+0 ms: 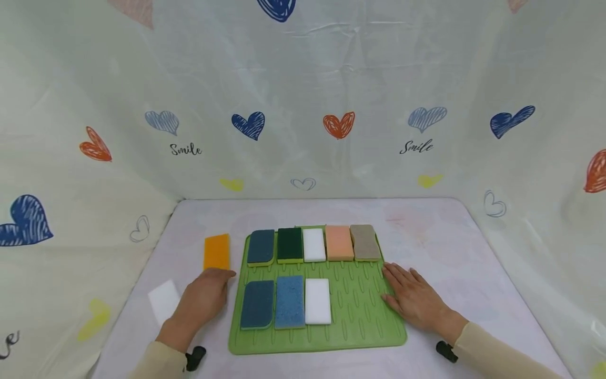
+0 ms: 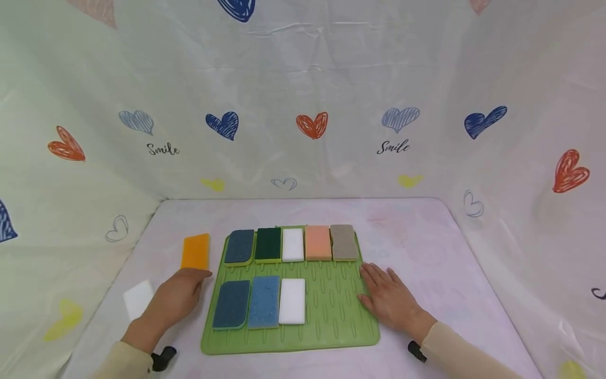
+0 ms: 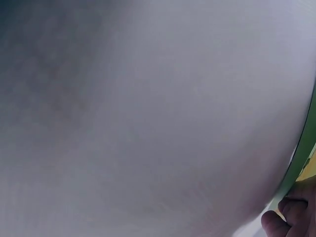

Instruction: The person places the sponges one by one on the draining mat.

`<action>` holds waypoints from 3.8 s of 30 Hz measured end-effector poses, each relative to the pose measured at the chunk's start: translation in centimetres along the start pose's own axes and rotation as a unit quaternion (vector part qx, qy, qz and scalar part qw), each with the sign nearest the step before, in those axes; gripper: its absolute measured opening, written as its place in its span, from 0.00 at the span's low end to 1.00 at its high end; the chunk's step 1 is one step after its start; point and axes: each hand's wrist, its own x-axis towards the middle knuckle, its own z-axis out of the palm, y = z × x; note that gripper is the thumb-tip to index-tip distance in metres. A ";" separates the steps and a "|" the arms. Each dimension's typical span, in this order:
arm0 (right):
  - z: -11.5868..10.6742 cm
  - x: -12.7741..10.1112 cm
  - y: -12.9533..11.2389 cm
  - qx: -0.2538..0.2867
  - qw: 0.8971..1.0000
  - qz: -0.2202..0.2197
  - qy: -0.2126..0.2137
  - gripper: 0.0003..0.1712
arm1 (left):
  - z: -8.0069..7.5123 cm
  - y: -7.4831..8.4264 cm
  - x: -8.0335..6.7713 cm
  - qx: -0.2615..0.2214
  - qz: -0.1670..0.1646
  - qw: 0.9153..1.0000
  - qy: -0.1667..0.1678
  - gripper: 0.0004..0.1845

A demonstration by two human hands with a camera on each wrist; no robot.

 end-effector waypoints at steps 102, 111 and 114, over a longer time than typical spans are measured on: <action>0.7 0.1 1.6 -0.013 0.999 -0.039 -0.019 0.44 | -0.6 17.6 6.0 -0.023 0.182 0.981 -0.055 0.61; 0.7 0.2 1.9 -0.021 0.998 -0.039 -0.040 0.45 | 1.2 20.2 6.2 0.021 0.200 0.976 -0.080 0.60; 0.7 0.2 2.0 -0.021 0.998 -0.039 -0.039 0.45 | 1.9 20.9 6.2 0.035 0.203 0.974 -0.090 0.61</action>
